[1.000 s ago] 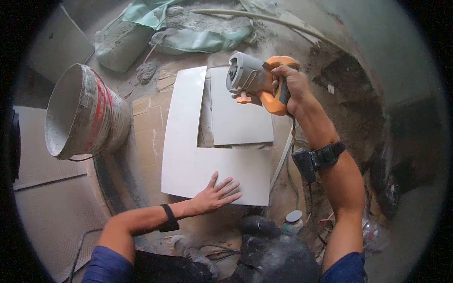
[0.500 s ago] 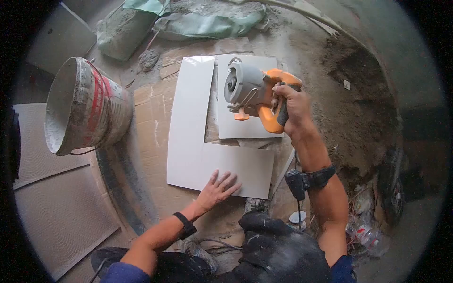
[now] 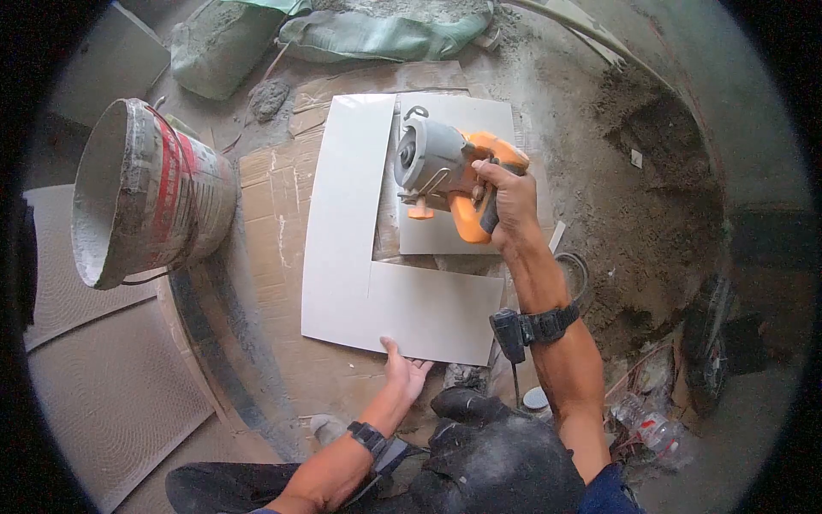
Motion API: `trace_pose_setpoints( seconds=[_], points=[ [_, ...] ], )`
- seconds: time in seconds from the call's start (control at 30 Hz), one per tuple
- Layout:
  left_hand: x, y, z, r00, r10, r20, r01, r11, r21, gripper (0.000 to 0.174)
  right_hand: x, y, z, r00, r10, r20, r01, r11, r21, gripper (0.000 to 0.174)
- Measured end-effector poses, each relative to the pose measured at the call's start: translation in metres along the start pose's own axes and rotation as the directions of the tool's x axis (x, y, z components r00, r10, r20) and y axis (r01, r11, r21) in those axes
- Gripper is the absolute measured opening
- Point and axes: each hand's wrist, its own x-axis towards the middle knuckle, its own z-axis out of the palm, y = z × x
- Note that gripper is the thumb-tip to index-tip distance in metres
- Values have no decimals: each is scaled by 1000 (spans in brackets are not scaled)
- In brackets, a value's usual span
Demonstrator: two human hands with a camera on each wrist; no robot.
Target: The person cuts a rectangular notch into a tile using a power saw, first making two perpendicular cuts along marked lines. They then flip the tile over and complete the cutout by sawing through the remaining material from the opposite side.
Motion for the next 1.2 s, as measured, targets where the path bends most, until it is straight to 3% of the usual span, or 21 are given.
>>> trace_pose_setpoints(
  seconds=[0.3, 0.53, 0.63, 0.7, 0.83, 0.87, 0.9, 1.2],
  points=[
    [-36, 17, 21, 985, -17, -171, 22, 999, 31, 79, -17, -44, 11, 998, 29, 62, -25, 998, -57, 17],
    [-66, 40, 14, 992, 37, -117, -24, 994, 108, 76, -21, -58, 18, 994, -64, 89, 61, 998, 32, 12],
    [-71, 44, 1, 999, 32, -23, -27, 982, 189, 75, -20, -57, 18, 999, 24, 27, -26, 999, 43, 11],
    [-71, 47, 13, 983, 82, -162, -57, 987, 153, 70, -14, -60, 24, 1000, 29, 10, -29, 999, 30, 11],
    [-60, 24, 11, 968, 186, -171, -174, 982, 79, 75, -24, -63, 44, 996, 76, -50, -77, 997, -30, 8],
    [-58, 20, 12, 957, 201, -210, -186, 979, 87, 76, -26, -61, 48, 994, 95, -46, -96, 995, -25, 7],
    [-50, 21, 17, 946, 224, -236, -208, 974, 91, 77, -27, -55, 57, 993, 15, -117, -19, 999, -32, 6],
    [-43, 12, 23, 943, 172, -286, -162, 985, 60, 77, -15, -11, 46, 997, -61, -53, 51, 983, -178, 6]
  ],
)
